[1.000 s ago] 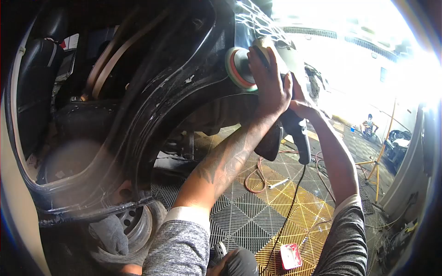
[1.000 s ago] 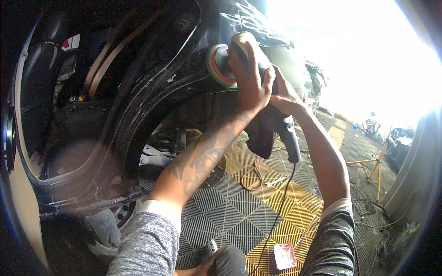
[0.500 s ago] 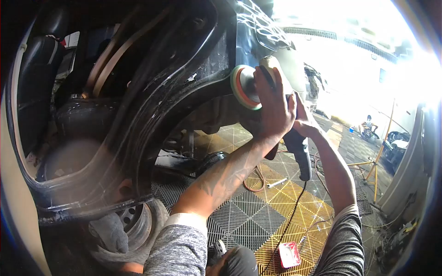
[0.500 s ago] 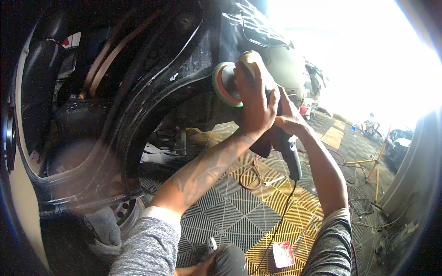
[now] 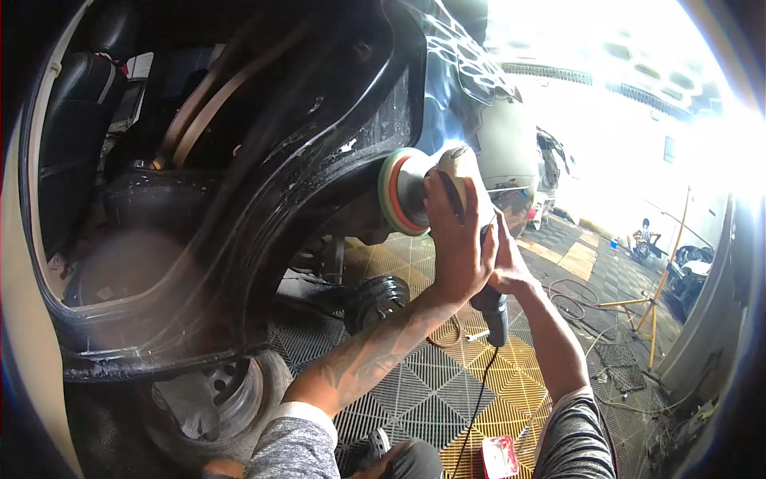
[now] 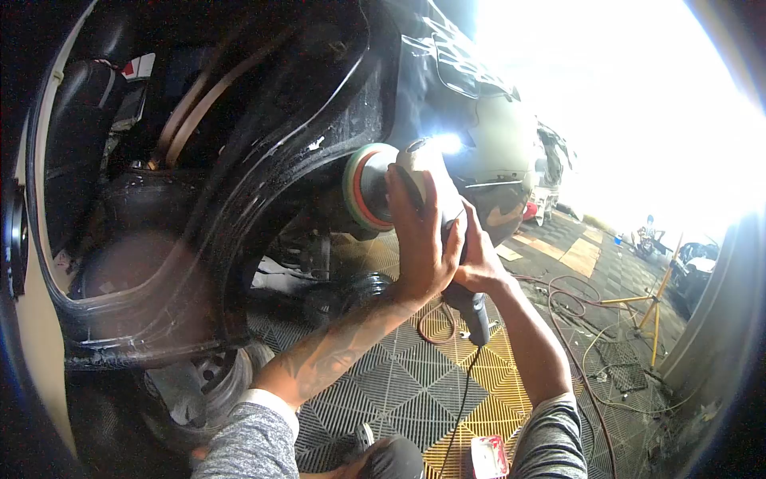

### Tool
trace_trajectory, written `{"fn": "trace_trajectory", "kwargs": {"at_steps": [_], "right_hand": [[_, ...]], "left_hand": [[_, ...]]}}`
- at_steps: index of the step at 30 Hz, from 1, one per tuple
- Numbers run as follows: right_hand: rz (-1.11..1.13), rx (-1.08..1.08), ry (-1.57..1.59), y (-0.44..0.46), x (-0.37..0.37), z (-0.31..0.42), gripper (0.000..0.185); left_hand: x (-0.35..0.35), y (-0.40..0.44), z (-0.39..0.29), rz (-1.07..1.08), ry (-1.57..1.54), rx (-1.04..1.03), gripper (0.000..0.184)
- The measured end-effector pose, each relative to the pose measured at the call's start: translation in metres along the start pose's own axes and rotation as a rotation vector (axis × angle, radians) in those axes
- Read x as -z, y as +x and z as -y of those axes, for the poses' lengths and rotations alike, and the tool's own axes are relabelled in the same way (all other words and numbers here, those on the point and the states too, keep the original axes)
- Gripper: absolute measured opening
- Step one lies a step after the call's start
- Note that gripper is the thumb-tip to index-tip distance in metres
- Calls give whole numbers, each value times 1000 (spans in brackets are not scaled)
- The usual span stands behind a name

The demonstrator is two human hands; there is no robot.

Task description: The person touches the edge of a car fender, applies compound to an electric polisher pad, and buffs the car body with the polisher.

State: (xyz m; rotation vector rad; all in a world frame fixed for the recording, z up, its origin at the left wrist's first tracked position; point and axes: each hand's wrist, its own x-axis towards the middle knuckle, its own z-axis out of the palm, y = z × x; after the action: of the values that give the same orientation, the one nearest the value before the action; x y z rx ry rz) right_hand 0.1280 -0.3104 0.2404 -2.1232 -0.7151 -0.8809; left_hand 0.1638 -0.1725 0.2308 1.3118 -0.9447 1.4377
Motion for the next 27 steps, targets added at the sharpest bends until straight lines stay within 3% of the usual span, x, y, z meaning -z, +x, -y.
{"fn": "trace_trajectory", "kwargs": {"at_steps": [9,14,21,27], "right_hand": [[-118,-31,138,0,-2,-19,122],[-61,-4,20,-6,-33,-1,109],[42,161,-11,-20,-83,42,105],[-89,125,9,-18,-69,27,104]], "left_hand": [[-12,13,8,45,-53,-62,81],[33,-6,11,14,0,-59,79],[104,-44,5,48,136,-27,80],[74,-23,13,99,26,-94,78]]}}
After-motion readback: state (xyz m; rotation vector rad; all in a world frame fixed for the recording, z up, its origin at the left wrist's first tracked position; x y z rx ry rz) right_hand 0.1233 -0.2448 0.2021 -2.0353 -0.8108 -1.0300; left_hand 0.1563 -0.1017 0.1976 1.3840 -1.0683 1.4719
